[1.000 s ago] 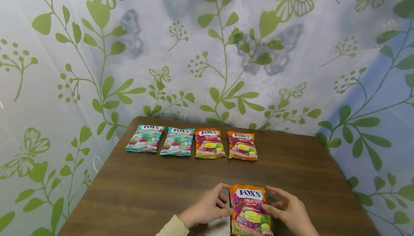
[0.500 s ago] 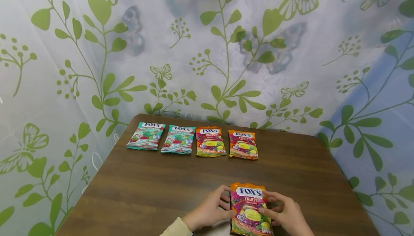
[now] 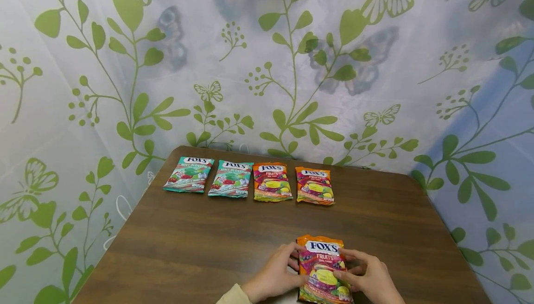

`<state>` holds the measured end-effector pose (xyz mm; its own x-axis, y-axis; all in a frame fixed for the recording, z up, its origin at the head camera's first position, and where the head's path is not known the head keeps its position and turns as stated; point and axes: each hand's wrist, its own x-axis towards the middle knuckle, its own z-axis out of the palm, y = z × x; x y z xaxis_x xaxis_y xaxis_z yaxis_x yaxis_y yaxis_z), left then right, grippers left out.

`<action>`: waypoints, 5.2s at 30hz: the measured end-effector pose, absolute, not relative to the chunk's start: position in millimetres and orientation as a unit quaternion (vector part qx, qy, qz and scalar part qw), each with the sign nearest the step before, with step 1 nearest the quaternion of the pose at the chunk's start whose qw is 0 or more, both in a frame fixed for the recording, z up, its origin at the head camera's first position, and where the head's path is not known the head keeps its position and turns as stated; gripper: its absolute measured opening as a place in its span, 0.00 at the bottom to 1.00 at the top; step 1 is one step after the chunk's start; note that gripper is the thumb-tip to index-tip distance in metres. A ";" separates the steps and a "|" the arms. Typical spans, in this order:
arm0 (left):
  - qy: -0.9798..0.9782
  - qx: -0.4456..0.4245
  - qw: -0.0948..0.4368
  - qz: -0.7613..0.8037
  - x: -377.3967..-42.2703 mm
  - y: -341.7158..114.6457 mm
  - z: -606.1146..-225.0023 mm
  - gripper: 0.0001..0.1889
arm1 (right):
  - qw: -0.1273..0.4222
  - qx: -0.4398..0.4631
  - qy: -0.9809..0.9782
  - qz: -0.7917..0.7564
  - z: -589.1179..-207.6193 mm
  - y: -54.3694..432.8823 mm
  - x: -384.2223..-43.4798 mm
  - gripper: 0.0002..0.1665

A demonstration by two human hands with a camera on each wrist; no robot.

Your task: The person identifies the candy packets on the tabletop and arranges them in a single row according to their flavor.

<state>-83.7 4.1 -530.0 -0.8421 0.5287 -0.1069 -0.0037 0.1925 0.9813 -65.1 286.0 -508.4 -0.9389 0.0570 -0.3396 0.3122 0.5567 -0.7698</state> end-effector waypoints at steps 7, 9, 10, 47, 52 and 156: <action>0.740 0.170 0.224 0.611 -81.5 6.1 -532.9 0.26 | 0.162 0.059 0.866 -0.470 -508.9 294.0 -65.3 0.44; 0.737 0.164 0.230 0.614 -81.0 6.7 -532.9 0.26 | 0.164 0.047 0.867 -0.469 -509.2 295.7 -65.1 0.44; 0.735 0.163 0.232 0.616 -80.9 7.1 -533.0 0.26 | 0.162 0.043 0.870 -0.464 -509.3 296.4 -65.2 0.44; 0.736 0.167 0.222 0.617 -84.9 14.5 -532.6 0.27 | 0.177 -0.022 0.865 -0.468 -512.0 311.4 -69.5 0.44; 0.743 0.172 0.217 0.609 -86.0 17.4 -529.6 0.28 | 0.172 -0.026 0.868 -0.465 -510.5 313.7 -69.3 0.44; 0.863 0.281 0.091 0.410 -291.2 185.7 -574.7 0.35 | 0.065 -0.039 0.928 -0.365 -472.4 408.1 -215.5 0.45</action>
